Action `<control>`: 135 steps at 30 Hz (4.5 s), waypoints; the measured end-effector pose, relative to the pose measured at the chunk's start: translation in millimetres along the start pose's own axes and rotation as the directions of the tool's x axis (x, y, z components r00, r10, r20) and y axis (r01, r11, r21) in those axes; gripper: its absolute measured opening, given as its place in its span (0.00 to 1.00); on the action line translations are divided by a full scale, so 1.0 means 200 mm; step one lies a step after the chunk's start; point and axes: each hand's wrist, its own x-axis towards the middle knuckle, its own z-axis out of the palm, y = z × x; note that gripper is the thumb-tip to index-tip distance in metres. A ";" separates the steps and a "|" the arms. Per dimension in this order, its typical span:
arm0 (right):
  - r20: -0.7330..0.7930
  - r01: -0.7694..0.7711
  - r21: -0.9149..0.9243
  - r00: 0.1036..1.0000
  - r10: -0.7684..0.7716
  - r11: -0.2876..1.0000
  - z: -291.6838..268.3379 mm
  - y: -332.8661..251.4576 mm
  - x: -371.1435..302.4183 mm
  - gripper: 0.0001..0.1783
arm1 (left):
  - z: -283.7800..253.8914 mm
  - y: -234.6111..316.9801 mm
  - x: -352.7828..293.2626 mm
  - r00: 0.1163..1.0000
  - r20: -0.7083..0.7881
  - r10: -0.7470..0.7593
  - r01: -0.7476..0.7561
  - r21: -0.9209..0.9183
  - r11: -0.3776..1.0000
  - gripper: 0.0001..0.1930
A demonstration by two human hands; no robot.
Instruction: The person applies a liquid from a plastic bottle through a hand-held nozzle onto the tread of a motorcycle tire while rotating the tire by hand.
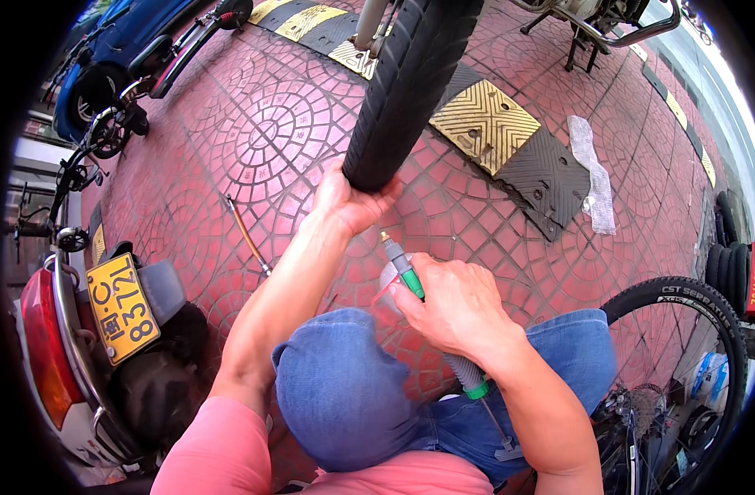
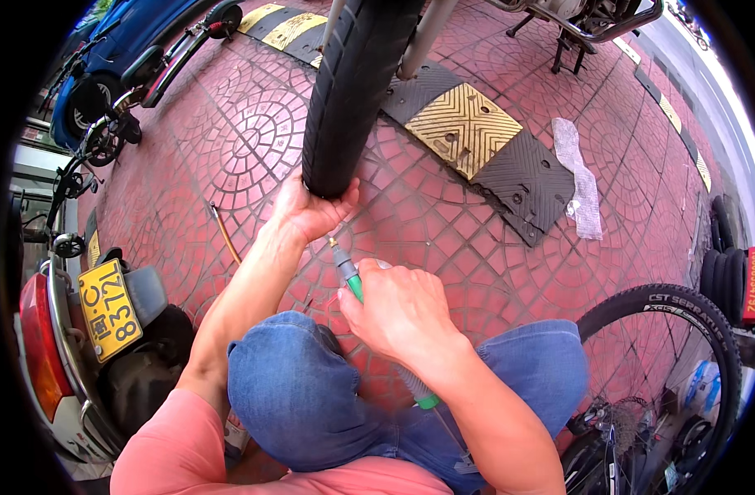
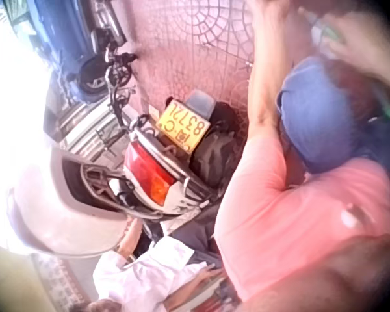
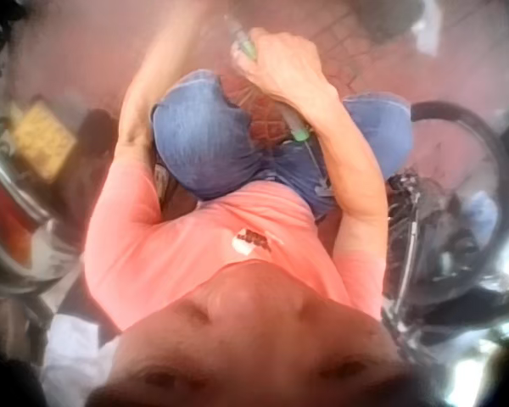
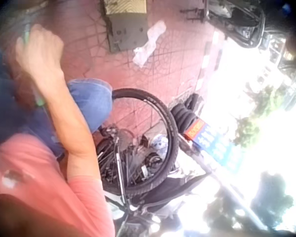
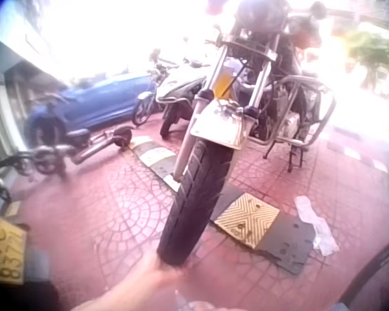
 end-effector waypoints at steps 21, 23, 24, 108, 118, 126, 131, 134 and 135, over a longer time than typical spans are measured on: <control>0.046 0.023 0.063 0.999 -0.026 0.998 -0.03 0.03 0.02 0.21 | -0.37 0.11 0.43 0.996 -0.052 -0.075 0.080 0.094 0.992 0.26; 0.034 0.019 0.063 0.999 -0.021 0.998 -0.02 0.04 0.02 0.22 | -0.41 0.12 0.49 0.995 -0.065 -0.079 0.084 0.079 0.993 0.24; 0.030 0.020 0.063 0.999 -0.022 0.998 -0.02 0.04 0.02 0.22 | -0.43 0.13 0.51 0.996 -0.045 -0.072 0.076 0.084 0.994 0.24; 0.055 0.053 -0.021 0.997 -0.052 0.998 -0.05 -0.01 0.09 0.19 | 0.53 0.46 -0.58 0.319 0.846 0.427 -0.854 0.451 -0.257 0.24; 0.017 0.158 -0.022 0.987 -0.158 0.987 0.03 -0.19 0.17 0.20 | 0.28 0.48 -0.33 0.742 0.621 0.254 -0.504 0.766 -0.400 0.25; 0.038 0.135 -0.018 0.990 -0.135 0.991 0.01 -0.19 0.12 0.18 | 0.07 0.48 -0.23 0.827 0.556 0.082 -0.492 0.787 -0.373 0.45; 0.044 0.144 -0.042 0.989 -0.142 0.989 0.04 -0.25 0.14 0.18 | 0.10 0.47 -0.12 0.765 0.625 0.155 -0.594 0.778 -0.204 0.51; 0.034 0.126 -0.055 0.992 -0.124 0.991 0.06 -0.26 0.13 0.19 | 0.15 0.41 -0.10 0.770 0.615 0.170 -0.605 0.788 -0.116 0.51; 0.030 0.117 -0.054 0.993 -0.115 0.992 0.06 -0.26 0.13 0.19 | 0.19 0.36 -0.11 0.767 0.617 0.174 -0.619 0.784 -0.052 0.51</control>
